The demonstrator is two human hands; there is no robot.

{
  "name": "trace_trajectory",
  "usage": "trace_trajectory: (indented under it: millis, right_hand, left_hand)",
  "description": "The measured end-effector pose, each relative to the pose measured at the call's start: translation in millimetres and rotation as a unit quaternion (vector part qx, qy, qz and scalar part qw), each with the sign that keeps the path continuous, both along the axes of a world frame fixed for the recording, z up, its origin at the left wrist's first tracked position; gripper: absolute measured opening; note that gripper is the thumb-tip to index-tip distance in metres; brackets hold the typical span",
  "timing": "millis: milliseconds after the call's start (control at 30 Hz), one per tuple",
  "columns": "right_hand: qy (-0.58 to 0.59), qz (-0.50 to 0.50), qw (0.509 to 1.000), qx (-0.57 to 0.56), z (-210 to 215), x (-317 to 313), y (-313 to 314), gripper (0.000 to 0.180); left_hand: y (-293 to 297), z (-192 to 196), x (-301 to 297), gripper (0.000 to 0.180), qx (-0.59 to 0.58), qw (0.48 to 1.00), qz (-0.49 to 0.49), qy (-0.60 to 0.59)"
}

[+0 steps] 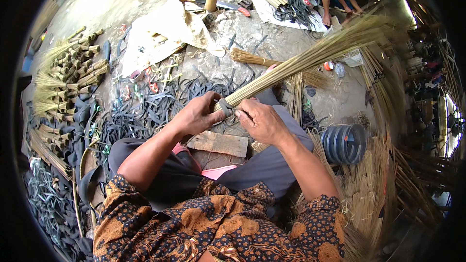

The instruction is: The person gathers thin sticks, aligns them into a bundle, and ties them with a rubber band. The person repeats this process multiple times, placing each finished bundle aside.

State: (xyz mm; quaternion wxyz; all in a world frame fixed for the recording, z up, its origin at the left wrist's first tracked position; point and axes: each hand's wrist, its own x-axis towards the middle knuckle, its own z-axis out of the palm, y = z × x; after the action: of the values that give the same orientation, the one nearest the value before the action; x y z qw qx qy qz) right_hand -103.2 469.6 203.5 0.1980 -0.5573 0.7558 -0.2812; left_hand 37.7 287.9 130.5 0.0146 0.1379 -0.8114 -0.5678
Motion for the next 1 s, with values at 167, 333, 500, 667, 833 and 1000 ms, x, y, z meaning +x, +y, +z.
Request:
trace_trajectory:
  millis: [167, 333, 500, 667, 833, 1000]
  right_hand:
    - [0.104, 0.025, 0.985, -0.138, -6, 6, 0, 0.010]
    - [0.100, -0.029, 0.970, -0.219, -12, 17, -19, 0.014]
    - [0.151, -0.126, 0.934, -0.298, -25, 33, -37, 0.024]
    - [0.149, -0.196, 0.929, -0.275, -30, 48, -48, 0.026]
    - [0.247, -0.204, 0.915, -0.244, -21, 50, -54, 0.023]
    - [0.283, -0.161, 0.921, -0.214, -9, 34, -44, 0.022]
  left_hand:
    - [5, 23, -5, 0.050, 0.400, 0.916, 0.021, 0.035]
    - [6, 40, -6, 0.035, 0.244, 0.965, 0.063, 0.067]
    - [1, 39, -10, 0.037, 0.179, 0.971, 0.141, 0.067]
    - [1, 32, -11, 0.040, 0.152, 0.974, 0.159, 0.053]
    - [1, 32, -8, 0.039, 0.101, 0.982, 0.147, 0.065]
    - [4, 40, -2, 0.034, 0.178, 0.979, 0.092, 0.045]
